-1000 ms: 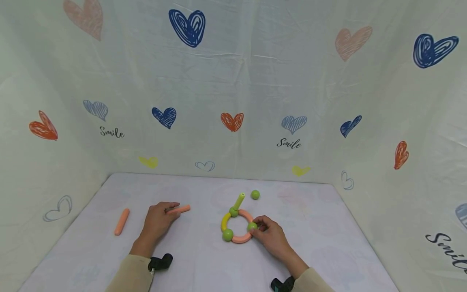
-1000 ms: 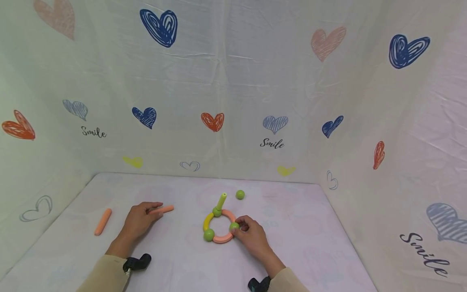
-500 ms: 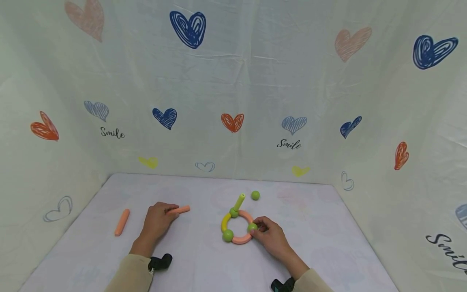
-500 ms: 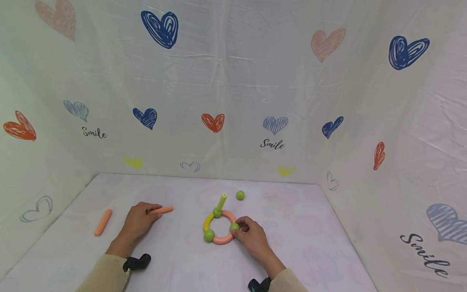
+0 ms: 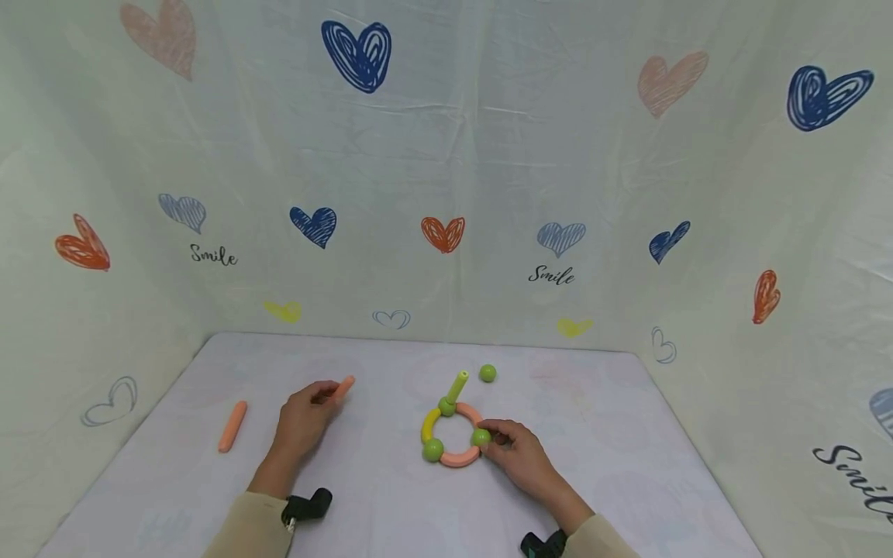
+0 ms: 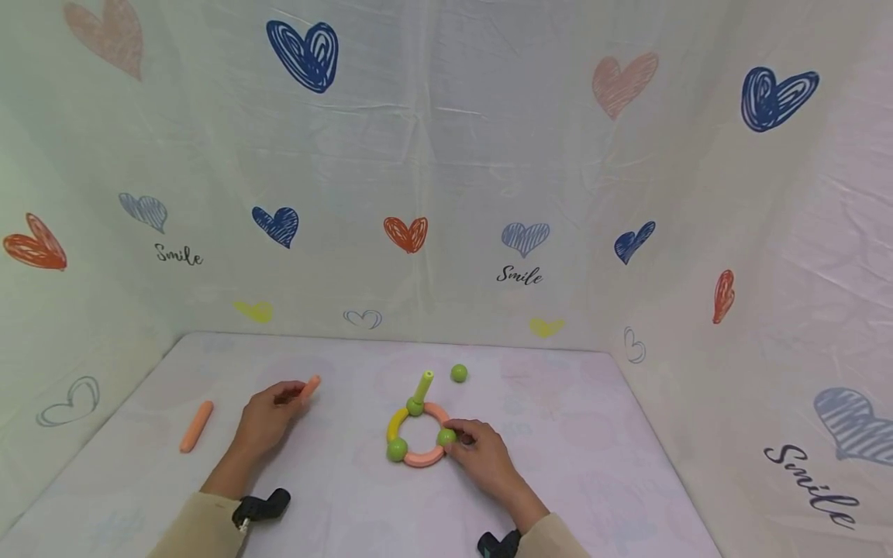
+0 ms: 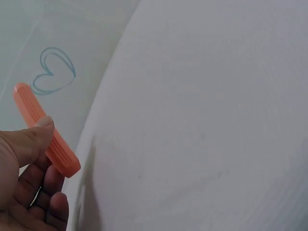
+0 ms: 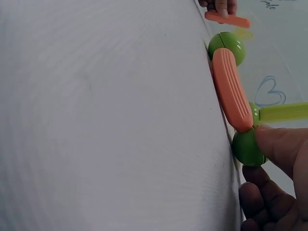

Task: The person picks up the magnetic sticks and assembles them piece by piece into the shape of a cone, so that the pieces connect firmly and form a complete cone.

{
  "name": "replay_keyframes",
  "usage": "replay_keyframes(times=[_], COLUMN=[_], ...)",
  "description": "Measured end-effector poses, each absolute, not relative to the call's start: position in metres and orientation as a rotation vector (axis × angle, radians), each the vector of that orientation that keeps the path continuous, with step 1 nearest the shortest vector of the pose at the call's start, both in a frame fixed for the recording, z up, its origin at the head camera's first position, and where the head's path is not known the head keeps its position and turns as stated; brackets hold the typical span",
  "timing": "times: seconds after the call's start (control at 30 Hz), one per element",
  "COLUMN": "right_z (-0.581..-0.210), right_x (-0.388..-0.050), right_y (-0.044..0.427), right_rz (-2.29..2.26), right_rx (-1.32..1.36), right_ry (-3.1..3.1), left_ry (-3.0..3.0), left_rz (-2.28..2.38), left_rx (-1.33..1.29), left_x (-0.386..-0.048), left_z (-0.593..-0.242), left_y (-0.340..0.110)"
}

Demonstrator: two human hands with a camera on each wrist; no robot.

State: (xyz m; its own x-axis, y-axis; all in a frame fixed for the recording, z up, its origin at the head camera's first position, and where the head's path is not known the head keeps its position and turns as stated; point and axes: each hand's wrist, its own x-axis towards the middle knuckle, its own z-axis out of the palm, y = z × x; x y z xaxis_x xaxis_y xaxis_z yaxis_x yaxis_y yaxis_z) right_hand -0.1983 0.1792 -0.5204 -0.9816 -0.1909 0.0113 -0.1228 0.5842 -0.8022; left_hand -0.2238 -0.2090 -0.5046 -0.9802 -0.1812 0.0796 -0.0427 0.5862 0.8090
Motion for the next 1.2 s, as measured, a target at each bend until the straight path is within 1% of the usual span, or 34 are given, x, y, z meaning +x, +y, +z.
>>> replay_keyframes(times=[0.3,0.77,1.2], right_z=[-0.519,-0.519,-0.521], right_x=[-0.198,-0.198,-0.197], right_y=[0.178,0.175,0.174], right_rz=[-1.362,-1.342,-1.337], right_rx=[-0.263,-0.289,-0.314], right_ry=[2.731,2.746,2.762], left_ry=[-2.571,-2.547,-2.560], left_rz=[-1.488,-1.586,-1.632], left_rx=[0.118,-0.026,-0.151], left_x=[-0.220,-0.196,-0.191], left_z=[-0.494,-0.487,-0.495], left_y=[-0.174,-0.099,-0.082])
